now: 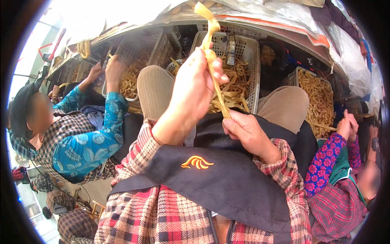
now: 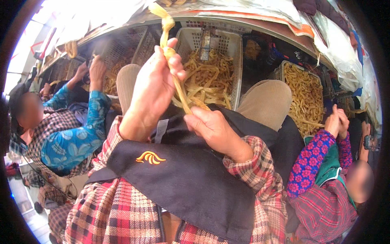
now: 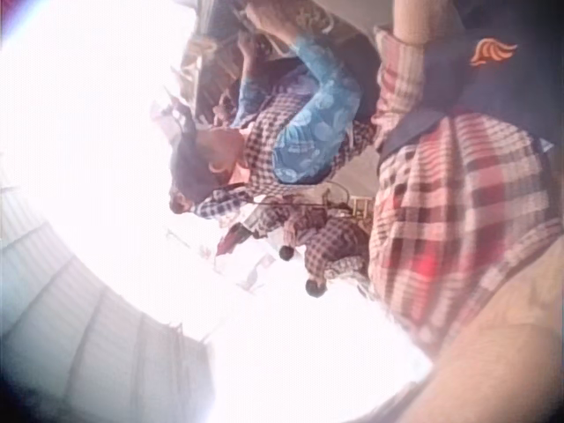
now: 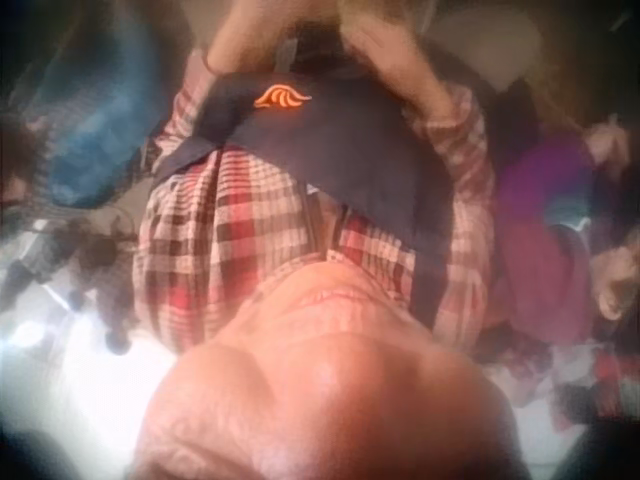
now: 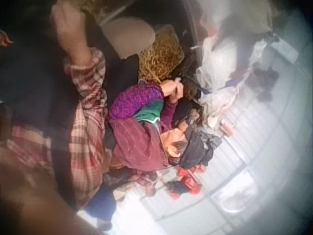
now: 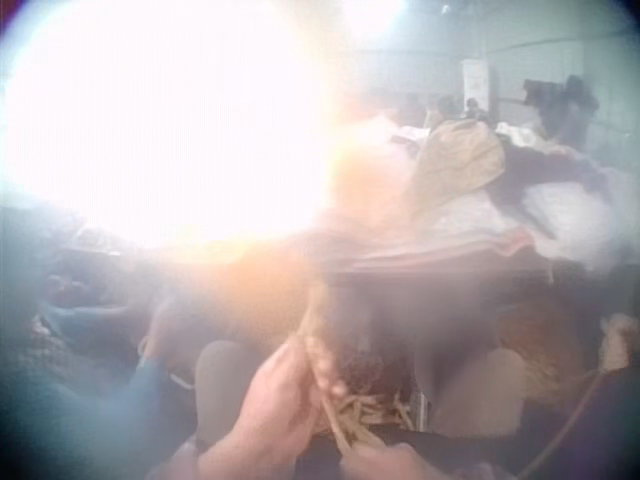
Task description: The person sits on the floor and repeatedly picks up dried vegetable strips from a basket. They tear the strips into smaller pieces by hand and place them into a container on their lap. Other workers perform the same task nearby.
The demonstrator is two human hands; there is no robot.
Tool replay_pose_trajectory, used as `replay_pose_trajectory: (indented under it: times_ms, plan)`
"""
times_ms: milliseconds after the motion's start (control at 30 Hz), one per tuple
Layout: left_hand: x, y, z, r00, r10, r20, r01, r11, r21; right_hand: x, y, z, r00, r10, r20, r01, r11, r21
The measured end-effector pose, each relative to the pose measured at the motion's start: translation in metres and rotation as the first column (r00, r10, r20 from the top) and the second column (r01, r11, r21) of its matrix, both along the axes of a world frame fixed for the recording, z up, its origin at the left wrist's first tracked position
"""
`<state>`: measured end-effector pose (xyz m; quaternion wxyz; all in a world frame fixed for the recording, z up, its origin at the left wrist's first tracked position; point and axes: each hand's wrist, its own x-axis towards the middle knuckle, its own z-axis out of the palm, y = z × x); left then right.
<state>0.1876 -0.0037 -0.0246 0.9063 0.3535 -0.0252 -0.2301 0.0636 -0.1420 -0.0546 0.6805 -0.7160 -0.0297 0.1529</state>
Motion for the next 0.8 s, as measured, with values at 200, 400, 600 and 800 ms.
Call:
replay_pose_trajectory:
  times_ms: [200,400,600,800]
  plan:
    - [0.008,-0.022,0.014,0.979,-0.178,0.1,0.128,0.917,0.379,0.047,-0.017,0.012,0.808,-0.396,0.436,0.389,0.915,0.11]
    - [-0.01,-0.02,-0.009,0.861,-0.442,0.251,0.116,0.651,0.75,0.099,-0.061,0.03,0.339,-0.254,0.906,0.853,0.489,-0.183]
    - [0.053,-0.003,-0.044,0.976,-0.164,0.143,0.04,0.781,0.624,0.14,-0.093,-0.026,0.602,-0.399,0.692,0.708,0.667,-0.231]
    - [0.156,-0.027,-0.105,0.931,-0.003,0.365,-0.293,0.588,0.753,0.19,-0.095,-0.057,0.697,-0.158,0.699,0.584,0.69,-0.426]
